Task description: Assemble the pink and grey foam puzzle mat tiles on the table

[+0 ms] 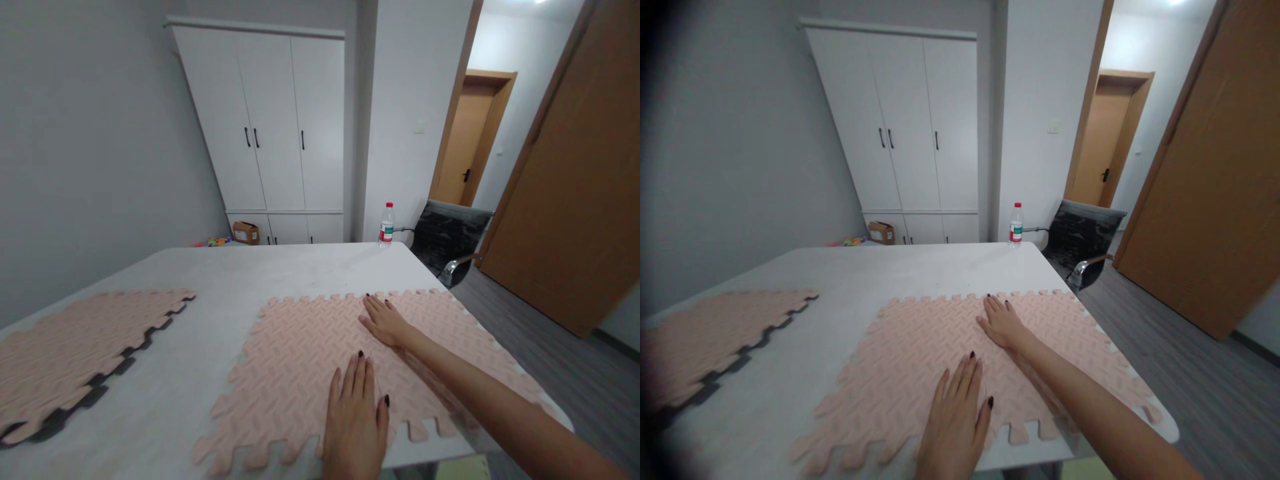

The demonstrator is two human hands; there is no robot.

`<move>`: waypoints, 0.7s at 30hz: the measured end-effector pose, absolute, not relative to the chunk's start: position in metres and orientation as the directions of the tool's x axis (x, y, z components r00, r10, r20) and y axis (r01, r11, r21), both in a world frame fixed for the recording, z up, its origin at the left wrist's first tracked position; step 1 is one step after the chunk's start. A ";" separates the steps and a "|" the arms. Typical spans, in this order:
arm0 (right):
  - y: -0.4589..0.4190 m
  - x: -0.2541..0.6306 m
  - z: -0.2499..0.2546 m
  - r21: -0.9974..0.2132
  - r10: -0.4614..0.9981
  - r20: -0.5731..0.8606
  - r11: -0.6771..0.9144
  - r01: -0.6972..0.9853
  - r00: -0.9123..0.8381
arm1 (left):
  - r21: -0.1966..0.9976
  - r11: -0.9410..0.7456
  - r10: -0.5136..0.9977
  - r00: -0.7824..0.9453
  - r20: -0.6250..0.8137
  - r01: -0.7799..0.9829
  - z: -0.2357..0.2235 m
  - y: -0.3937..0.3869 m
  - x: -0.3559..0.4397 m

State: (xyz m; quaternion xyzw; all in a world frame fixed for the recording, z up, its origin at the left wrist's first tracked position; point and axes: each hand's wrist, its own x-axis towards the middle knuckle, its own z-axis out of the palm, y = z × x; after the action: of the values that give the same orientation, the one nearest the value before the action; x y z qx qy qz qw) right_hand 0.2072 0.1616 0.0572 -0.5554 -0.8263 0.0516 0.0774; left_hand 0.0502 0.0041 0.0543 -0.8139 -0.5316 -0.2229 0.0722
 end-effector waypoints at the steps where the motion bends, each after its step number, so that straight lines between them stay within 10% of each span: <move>1: 0.161 0.207 0.057 -0.171 0.927 0.071 0.375 0.911 -0.369 | 0.125 -0.424 0.836 0.335 0.435 0.897 0.054 0.004 0.050; 17: 0.163 0.212 0.063 -0.273 0.939 -0.041 0.319 0.908 -0.342 | 0.522 -0.565 0.808 0.556 0.193 0.639 0.092 -0.018 0.000; 21: 0.164 0.217 0.062 -0.295 0.935 -0.023 0.332 0.896 -0.354 | 0.555 -0.410 0.912 0.310 0.269 0.724 0.101 -0.012 -0.079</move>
State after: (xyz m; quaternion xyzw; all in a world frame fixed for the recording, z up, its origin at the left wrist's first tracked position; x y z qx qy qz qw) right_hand 0.2165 0.1637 0.0621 -0.5634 -0.8125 0.1291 0.0753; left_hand -0.0792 -0.0118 0.1007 -0.7916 -0.5166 -0.2796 -0.1681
